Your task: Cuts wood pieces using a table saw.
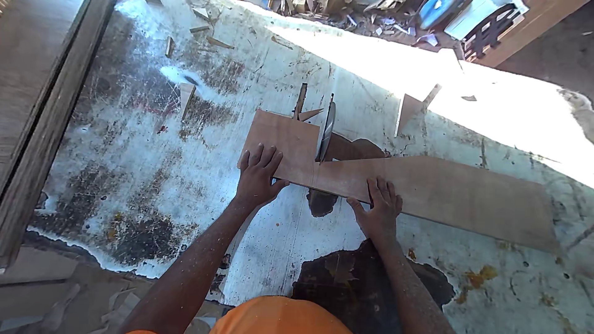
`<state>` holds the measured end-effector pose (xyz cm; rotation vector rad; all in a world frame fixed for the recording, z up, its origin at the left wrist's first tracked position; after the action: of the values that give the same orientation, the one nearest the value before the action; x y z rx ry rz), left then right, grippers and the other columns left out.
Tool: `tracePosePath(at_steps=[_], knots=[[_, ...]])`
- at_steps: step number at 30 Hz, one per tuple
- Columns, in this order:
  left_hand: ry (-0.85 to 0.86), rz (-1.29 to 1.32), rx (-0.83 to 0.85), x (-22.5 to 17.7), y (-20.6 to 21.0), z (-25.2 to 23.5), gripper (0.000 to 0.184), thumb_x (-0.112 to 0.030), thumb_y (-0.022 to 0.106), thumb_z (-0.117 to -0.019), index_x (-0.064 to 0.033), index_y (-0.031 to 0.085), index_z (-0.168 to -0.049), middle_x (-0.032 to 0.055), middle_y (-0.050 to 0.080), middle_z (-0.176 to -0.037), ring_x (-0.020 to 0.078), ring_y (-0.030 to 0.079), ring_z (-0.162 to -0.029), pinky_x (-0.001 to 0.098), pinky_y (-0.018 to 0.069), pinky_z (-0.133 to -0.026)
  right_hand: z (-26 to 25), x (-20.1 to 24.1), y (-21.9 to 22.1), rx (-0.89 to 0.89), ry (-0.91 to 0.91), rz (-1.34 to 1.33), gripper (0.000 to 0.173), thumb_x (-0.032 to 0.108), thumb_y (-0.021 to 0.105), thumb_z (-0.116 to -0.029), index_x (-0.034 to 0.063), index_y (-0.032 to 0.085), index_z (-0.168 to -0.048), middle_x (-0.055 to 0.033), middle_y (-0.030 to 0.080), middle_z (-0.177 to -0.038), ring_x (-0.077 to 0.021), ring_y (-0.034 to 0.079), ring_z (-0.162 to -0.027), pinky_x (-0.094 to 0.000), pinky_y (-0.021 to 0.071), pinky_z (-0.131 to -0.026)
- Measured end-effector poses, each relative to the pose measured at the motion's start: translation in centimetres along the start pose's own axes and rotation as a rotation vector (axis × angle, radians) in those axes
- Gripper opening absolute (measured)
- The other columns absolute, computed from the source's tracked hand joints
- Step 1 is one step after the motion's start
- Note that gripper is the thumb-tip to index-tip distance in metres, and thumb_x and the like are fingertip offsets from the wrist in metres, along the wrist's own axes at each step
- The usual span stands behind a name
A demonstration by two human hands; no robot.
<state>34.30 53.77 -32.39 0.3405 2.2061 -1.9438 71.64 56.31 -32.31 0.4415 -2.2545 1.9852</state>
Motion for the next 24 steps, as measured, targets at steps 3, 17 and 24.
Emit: tracePosePath(at_steps=[3, 17, 24], knots=[[0.007, 0.004, -0.01, 0.1, 0.1, -0.2, 0.083, -0.081, 0.043, -0.0897, -0.0363, 0.037, -0.16, -0.0081, 0.028, -0.169, 0.0242, 0.013, -0.159, 0.0625, 0.0063, -0.125, -0.1, 0.1, -0.1, -0.004, -0.003, 0.0, 0.092, 0.085, 0.048, -0.0846, 0.0301, 0.041, -0.158, 0.0026, 0.029, -0.169, -0.0254, 0.017, -0.159, -0.0641, 0.0127, -0.124], [0.004, 0.015, 0.004, 0.0, -0.1, -1.2, 0.083, -0.08, 0.044, -0.09, -0.0351, 0.037, -0.16, -0.0077, 0.028, -0.169, 0.0256, 0.014, -0.159, 0.0644, 0.0063, -0.125, -1.1, 0.3, -0.4, 0.01, -0.006, 0.0, 0.093, 0.085, 0.047, -0.0852, 0.0283, 0.041, -0.158, -0.0004, 0.031, -0.168, -0.0277, 0.017, -0.158, -0.065, 0.0123, -0.124], [0.003, 0.001, 0.008, 0.0, 0.0, -1.8, 0.083, -0.08, 0.044, -0.0901, -0.0353, 0.036, -0.16, -0.0074, 0.027, -0.17, 0.0257, 0.013, -0.159, 0.0636, 0.0058, -0.125, -1.8, 0.2, -0.2, 0.018, 0.002, 0.001, 0.09, 0.083, 0.049, -0.0866, 0.0293, 0.041, -0.158, 0.0022, 0.029, -0.169, -0.0247, 0.016, -0.159, -0.0624, 0.0109, -0.125]])
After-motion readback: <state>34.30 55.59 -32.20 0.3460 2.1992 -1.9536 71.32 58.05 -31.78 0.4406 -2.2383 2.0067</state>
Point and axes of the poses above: each hand's wrist, its own z-axis away from the middle knuckle, its own y-axis out of the palm, x = y × z, the point moved 4 cm from there along -z, towards the middle knuckle
